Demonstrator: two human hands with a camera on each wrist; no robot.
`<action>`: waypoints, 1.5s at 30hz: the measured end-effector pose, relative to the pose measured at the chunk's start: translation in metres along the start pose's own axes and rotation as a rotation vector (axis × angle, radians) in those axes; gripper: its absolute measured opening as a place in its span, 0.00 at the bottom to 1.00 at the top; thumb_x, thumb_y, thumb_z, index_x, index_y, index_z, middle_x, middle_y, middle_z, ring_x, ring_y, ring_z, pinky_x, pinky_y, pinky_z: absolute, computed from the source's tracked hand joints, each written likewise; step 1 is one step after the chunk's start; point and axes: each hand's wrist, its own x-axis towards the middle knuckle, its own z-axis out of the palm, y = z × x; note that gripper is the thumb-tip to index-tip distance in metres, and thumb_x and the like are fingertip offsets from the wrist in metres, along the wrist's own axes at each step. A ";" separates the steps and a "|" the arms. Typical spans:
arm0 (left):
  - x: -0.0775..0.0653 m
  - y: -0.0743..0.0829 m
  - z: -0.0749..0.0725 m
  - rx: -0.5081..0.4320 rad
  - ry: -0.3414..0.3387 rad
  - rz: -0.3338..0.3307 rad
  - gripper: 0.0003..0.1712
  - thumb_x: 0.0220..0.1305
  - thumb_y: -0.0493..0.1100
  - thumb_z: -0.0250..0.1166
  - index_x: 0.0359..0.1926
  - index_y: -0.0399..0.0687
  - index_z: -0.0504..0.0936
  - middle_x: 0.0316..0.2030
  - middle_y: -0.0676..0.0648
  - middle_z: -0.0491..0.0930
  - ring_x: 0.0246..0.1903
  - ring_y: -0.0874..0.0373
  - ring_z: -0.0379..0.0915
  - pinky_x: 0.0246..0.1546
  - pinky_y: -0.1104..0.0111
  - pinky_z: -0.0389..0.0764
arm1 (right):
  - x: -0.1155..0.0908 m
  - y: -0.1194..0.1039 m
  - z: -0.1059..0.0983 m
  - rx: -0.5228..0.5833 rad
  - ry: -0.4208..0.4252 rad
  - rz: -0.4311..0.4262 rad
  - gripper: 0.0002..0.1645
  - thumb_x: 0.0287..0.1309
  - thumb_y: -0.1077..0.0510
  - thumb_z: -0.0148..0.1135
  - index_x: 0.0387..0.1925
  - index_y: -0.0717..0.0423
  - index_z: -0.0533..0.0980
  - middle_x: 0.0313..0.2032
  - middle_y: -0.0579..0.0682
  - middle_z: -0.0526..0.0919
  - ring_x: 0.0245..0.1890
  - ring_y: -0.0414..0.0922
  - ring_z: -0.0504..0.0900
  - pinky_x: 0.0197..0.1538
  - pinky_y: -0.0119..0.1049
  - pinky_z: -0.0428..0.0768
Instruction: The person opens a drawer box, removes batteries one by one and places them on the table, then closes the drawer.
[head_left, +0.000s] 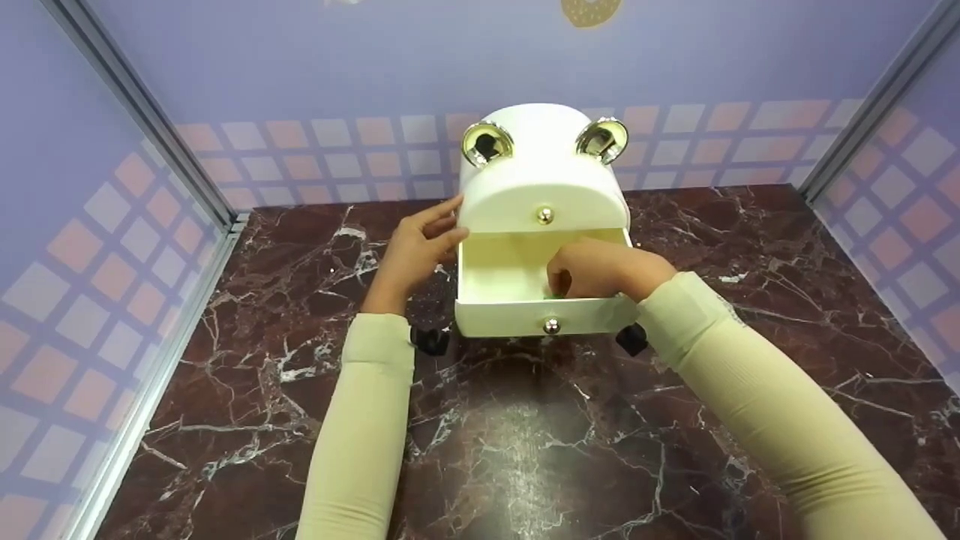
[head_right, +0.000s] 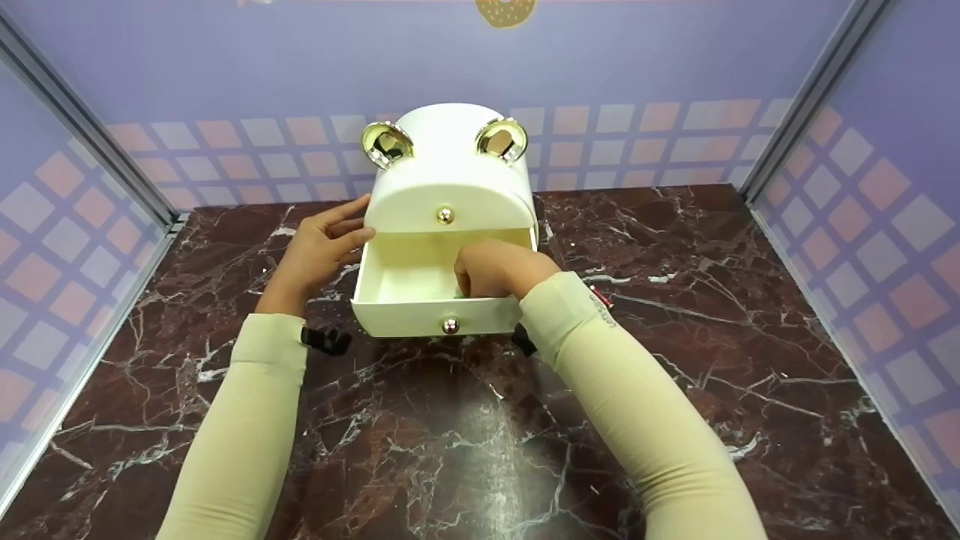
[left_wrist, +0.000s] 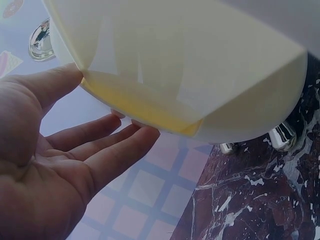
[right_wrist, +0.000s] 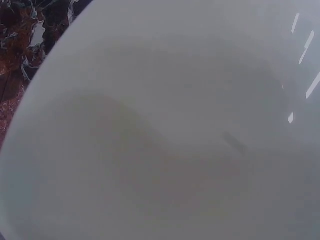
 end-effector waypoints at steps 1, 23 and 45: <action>0.000 0.000 0.000 -0.003 0.000 0.001 0.31 0.62 0.43 0.68 0.66 0.58 0.72 0.61 0.38 0.75 0.56 0.49 0.77 0.44 0.64 0.86 | 0.000 0.000 0.000 -0.001 0.000 0.003 0.04 0.47 0.60 0.65 0.27 0.51 0.84 0.29 0.46 0.86 0.31 0.44 0.79 0.38 0.38 0.80; 0.000 -0.002 0.003 -0.040 -0.022 0.012 0.31 0.62 0.42 0.67 0.67 0.57 0.71 0.62 0.37 0.74 0.56 0.48 0.77 0.44 0.62 0.86 | -0.002 0.004 0.002 0.049 0.073 -0.060 0.04 0.48 0.62 0.66 0.28 0.51 0.84 0.28 0.45 0.86 0.30 0.41 0.80 0.38 0.37 0.81; 0.000 -0.004 0.000 -0.053 -0.011 0.020 0.31 0.62 0.41 0.67 0.67 0.55 0.72 0.61 0.37 0.75 0.55 0.47 0.78 0.44 0.65 0.86 | -0.042 0.011 -0.026 0.249 0.162 -0.011 0.08 0.50 0.61 0.71 0.35 0.54 0.82 0.31 0.48 0.86 0.32 0.40 0.83 0.41 0.36 0.84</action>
